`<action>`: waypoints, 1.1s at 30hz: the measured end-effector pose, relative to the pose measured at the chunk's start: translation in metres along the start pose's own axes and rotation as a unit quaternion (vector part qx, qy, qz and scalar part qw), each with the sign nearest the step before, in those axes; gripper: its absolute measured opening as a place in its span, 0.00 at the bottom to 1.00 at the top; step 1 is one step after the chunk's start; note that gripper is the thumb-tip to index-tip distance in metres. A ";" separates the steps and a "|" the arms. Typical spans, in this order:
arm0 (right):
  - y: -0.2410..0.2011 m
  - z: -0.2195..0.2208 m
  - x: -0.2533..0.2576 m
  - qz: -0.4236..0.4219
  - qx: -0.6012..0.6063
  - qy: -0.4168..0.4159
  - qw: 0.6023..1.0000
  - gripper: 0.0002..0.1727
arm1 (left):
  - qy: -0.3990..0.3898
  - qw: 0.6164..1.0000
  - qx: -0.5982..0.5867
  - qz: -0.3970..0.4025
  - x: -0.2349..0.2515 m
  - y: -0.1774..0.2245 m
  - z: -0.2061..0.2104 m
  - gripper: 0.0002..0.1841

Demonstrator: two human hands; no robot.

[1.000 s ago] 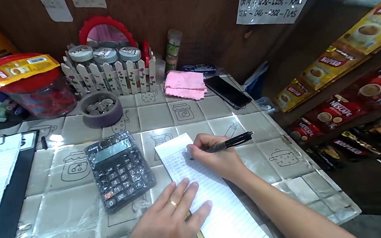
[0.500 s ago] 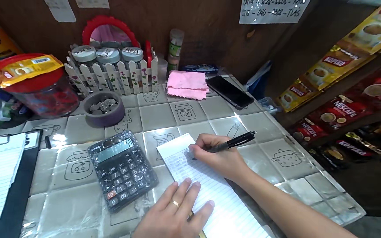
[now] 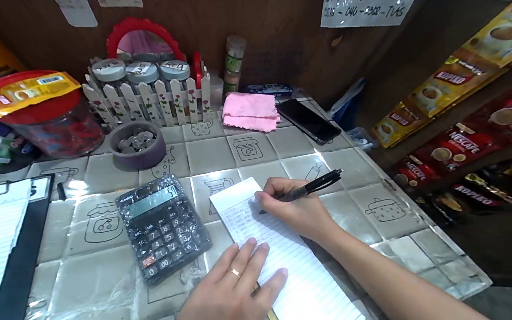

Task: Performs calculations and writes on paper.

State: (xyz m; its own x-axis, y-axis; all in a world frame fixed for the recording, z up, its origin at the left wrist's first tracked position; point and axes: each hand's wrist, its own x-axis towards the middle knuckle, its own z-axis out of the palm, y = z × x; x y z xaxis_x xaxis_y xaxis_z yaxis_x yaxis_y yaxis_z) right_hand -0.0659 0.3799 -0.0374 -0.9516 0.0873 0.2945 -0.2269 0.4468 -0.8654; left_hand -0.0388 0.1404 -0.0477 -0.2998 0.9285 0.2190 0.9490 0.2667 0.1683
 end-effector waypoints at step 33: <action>-0.006 -0.002 -0.012 0.045 0.062 0.060 0.995 0.16 | 0.040 0.999 -0.006 0.009 0.000 -0.001 0.007 0.39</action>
State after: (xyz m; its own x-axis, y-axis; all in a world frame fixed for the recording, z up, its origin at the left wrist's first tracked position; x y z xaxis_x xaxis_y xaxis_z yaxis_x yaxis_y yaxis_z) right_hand -0.0530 0.3778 -0.0353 -0.9389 0.2314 0.2546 -0.1736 0.3201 -0.9313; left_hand -0.0391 0.1421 -0.0550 -0.2890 0.9099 0.2975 0.9535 0.2460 0.1739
